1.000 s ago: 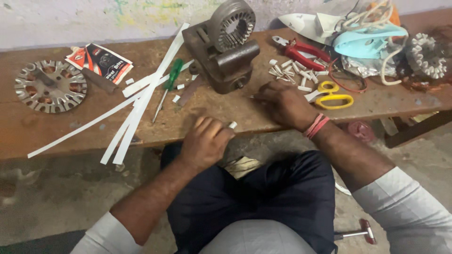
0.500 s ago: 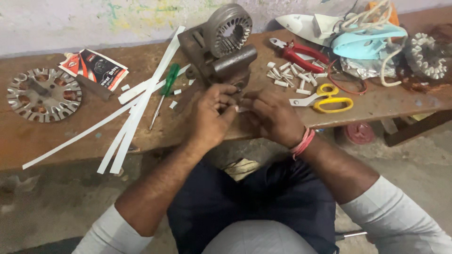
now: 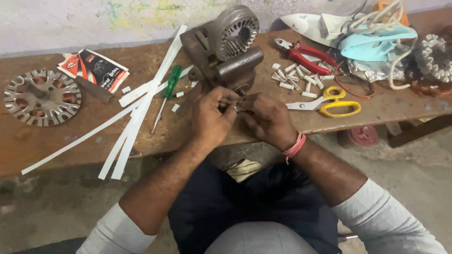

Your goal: The person cuts white insulating strips into small pieces using scissors and inserts them into the slots of a motor armature held in a bench vise. The person repeats this process for multiple slots.

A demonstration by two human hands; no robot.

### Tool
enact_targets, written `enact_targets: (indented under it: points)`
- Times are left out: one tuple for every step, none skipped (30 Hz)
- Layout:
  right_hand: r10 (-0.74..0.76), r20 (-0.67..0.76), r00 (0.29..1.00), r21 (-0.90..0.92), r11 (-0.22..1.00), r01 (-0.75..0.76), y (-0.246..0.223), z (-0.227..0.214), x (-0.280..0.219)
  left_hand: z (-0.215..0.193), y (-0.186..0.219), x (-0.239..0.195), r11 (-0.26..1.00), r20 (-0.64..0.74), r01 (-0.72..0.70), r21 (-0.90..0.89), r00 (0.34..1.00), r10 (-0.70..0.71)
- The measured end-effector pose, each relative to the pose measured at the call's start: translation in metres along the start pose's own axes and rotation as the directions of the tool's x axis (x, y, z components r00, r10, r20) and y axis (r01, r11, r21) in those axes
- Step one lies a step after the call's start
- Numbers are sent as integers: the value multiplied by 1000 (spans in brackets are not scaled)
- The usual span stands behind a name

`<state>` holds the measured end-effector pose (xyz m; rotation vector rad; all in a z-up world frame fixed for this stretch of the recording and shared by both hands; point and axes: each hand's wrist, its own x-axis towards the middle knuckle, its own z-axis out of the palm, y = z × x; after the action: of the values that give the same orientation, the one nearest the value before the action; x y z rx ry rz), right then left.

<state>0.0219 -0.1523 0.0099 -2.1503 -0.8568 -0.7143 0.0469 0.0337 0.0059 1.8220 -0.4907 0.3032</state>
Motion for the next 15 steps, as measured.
enact_targets:
  points:
    - [18, 1, 1000, 7, 1000, -18, 0, 0, -2, -2, 1, 0, 1000, 13, -14, -1, 1000, 14]
    - [68, -21, 997, 5, 998, -67, 0, 1, -2, -5, 2, 1, 1000, 27, -30, -3, 999, 30]
    - [117, -43, 992, 5, 993, -117, 0, 1, -2, -10, 3, 4, 998, -22, -65, 20, 998, 65]
    - [169, -65, 983, 6, 986, -169, 1, 1, -3, -17, 2, 9, 994, -67, -96, 45, 993, 99]
    - [156, -107, 982, 8, 988, -156, 2, 1, -3, -25, 1, 15, 989, -111, -127, 71, 985, 134]
    - [144, -150, 978, 9, 990, -144, 3, 1, -2, -34, -3, 25, 973, -211, -206, 101, 952, 224]
    - [130, -192, 973, 11, 991, -131, 3, 1, -1, -42, -7, 38, 950, -304, -281, 139, 900, 311]
    - [217, -212, 953, 92, 975, -201, 4, 1, -1, -48, -12, 53, 984, -325, -170, 51, 929, 177]
    - [303, -225, 926, 175, 947, -267, 3, 1, 1, -52, -19, 69, 998, -332, -55, -39, 943, 39]
    - [383, -230, 894, 260, 910, -323, 2, 2, 4, -54, -25, 85, 990, -288, -63, -130, 957, 23]
    - [400, -237, 885, 302, 897, -325, 2, 3, 8, -53, -31, 101, 973, -243, -67, -219, 970, 12]
    - [420, -243, 874, 339, 882, -329, 1, 2, 12, -50, -37, 115, 948, -194, -63, -311, 981, 1]
    - [439, -248, 863, 375, 865, -332, 1, 2, 16, -49, -44, 129, 889, -37, -1, -458, 999, -18]
    - [465, -255, 847, 401, 849, -345, 0, 2, 19, -47, -50, 141, 808, 122, 86, -583, 992, -18]
    - [491, -262, 831, 426, 831, -357, -1, 2, 23, -44, -56, 151, 709, 277, 192, -679, 961, 5]
